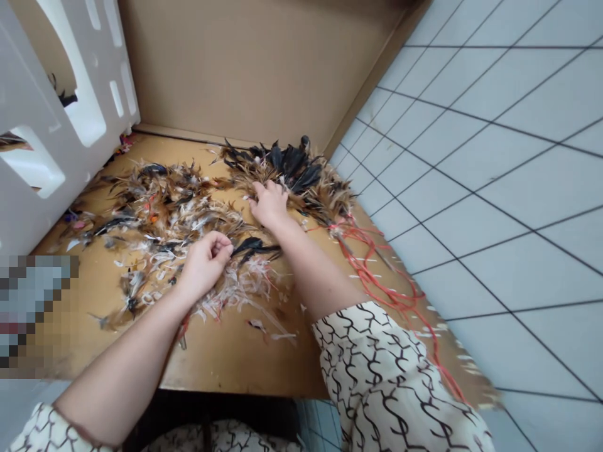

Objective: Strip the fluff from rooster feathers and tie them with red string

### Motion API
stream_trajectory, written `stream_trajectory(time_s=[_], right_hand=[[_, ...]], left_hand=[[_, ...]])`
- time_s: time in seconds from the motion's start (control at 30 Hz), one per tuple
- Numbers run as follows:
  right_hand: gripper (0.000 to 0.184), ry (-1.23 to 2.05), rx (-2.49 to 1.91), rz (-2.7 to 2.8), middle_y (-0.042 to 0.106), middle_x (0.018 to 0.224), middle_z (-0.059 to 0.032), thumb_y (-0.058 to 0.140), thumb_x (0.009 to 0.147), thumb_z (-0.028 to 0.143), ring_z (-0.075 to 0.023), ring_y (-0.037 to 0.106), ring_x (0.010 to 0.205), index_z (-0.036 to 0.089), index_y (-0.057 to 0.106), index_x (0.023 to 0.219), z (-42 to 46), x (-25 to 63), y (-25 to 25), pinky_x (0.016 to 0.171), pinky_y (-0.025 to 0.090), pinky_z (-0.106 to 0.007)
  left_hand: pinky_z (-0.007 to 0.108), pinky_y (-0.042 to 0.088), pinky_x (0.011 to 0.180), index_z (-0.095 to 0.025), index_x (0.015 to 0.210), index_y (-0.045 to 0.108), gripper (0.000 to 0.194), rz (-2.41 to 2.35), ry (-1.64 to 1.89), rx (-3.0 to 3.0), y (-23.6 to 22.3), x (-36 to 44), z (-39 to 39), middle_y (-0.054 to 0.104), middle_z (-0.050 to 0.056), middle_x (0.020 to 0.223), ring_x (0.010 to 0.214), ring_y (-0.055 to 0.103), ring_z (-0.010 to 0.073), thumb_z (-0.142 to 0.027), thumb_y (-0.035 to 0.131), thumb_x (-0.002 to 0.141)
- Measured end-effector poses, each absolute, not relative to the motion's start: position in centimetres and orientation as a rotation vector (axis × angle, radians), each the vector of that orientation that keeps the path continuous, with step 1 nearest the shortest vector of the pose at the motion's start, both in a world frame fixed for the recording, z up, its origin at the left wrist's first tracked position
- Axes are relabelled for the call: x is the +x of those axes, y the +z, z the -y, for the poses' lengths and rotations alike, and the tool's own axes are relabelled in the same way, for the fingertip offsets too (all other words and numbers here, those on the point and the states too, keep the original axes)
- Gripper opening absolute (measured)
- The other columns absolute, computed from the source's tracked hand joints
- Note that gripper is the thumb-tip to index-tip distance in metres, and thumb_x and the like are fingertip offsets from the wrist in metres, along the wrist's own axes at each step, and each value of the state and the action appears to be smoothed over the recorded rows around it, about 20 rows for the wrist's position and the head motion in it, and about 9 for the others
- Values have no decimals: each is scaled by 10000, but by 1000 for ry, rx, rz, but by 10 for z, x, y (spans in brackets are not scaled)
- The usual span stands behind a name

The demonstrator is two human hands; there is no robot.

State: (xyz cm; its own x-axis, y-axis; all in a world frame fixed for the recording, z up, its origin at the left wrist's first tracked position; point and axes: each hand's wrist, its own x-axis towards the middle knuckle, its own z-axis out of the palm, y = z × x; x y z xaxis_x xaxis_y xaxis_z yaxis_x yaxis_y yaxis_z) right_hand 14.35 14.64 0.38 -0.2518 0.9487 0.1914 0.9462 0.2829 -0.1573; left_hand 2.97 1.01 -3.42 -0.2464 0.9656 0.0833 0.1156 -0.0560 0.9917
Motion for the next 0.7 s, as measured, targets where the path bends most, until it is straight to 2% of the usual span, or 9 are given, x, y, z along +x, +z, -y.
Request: stream_trajectory(time_s=[0.2,0.33,0.47,0.57,0.7], right_hand=[[352,242,-1661,2206,593,1194,-127,497,794,208,-269,524,1127,169,606,1126,-111,152,11,974,399,-419],[239,505,-1528,1957,679,953,-77,523,738,188,-204,615,898,158,665,928,-103,168,5,865,469,-356],[140,648,-1420,1745,666,759,-39,543,683,185,-171,609,734,157,663,750,-91,172,-3,783,491,-337],[134,714,-1395,1686,664,746,-37,534,668,159,-162,615,730,150,654,724,-82,164,-12,778,496,-328],[181,688,-1469,1753,694,832,-53,516,689,115,-169,637,807,158,667,780,-75,155,-29,835,493,-345]], left_hand=[[217,344,496,-187,599,547,67,-1452,1430,1187,-32,19,-13,500,-54,485,457,435,95,-141,577,637],[204,310,470,-182,583,544,77,-1468,1479,1167,-32,12,-15,492,-56,465,436,410,88,-132,586,625],[197,314,467,-181,559,541,93,-1475,1500,1158,-33,6,-16,502,-55,450,424,396,79,-112,594,592],[194,322,462,-181,560,534,98,-1462,1511,1143,-35,3,-18,508,-51,443,419,409,82,-96,579,575],[191,314,435,-180,561,524,87,-1487,1528,1106,-37,-1,-20,498,-57,422,391,403,78,-102,558,572]])
